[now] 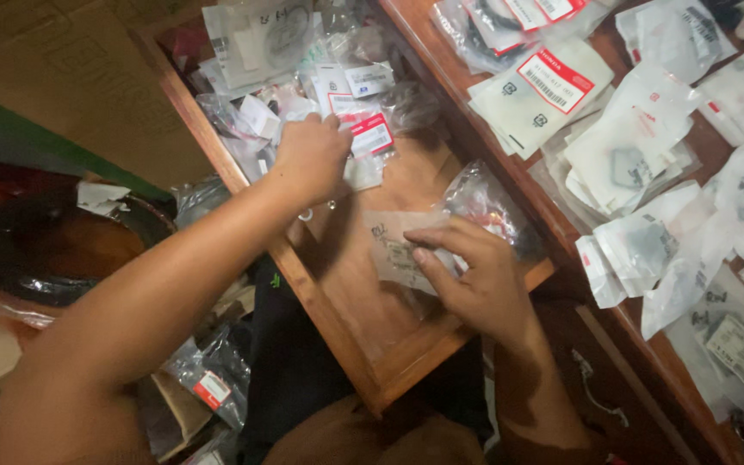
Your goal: The person opens a wooden drawer and sorts through numerous small plastic bags containing mechanical parts. They pick up individual bags, inspect them, and place them back into the drawer or on the surface above, continuing to handle and rearrange the items throughout the clip.
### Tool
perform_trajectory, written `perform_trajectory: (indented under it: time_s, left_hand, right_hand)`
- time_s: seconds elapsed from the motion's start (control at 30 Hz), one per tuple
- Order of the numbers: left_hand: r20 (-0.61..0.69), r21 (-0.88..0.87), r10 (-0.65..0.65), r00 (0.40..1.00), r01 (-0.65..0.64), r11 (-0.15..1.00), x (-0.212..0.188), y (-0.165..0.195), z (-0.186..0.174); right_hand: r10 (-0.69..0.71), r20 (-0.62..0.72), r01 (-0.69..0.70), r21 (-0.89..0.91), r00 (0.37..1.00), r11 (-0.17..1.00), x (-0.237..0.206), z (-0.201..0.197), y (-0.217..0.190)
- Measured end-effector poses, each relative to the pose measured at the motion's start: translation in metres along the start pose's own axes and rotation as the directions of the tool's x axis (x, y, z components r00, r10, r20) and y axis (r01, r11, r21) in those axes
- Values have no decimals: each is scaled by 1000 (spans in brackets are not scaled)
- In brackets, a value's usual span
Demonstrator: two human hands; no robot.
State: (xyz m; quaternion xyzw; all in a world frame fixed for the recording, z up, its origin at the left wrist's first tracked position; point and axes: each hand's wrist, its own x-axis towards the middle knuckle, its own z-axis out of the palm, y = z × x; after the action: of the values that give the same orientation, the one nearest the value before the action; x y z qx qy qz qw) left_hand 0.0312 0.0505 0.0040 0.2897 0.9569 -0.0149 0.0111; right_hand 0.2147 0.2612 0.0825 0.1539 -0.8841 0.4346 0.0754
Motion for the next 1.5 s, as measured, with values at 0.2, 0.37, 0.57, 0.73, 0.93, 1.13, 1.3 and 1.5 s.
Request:
perform_trajectory:
  time_s: [0.2,0.37,0.57,0.73,0.93,1.13,1.3,1.5]
  left_hand:
    - [-266,195,-16,964,70,978,18,-38,16]
    - [-573,253,-116,811,311,916,10,-66,-9]
    - [-275,63,2,961,16,998,20,-19,-9]
    - [-133,101,138,981,-125,987,44,-12,5]
    - [-148,-24,-24,989,21,999,68,-62,9]
    - [-648,-160,-143,748,50,986,59,-68,5]
    - [-25,-65,-9,1000,8,998,44,-45,-9]
    - [-197,109,-14,980,36,993,48,-48,-5]
  right_hand:
    - [9,48,-10,22,999,1000,2,-3,5]
    - [97,130,-98,4,987,995,3,-4,6]
    - [36,121,-37,1,992,999,5,-2,8]
    - [5,120,-4,-3,993,1000,5,2,6]
    - [98,146,-94,-31,984,995,7,0,6]
    - [104,156,-104,-5,982,995,11,0,9]
    - [109,141,-107,-20,984,994,9,-4,3]
    - [79,109,-79,-11,991,997,8,-3,-1]
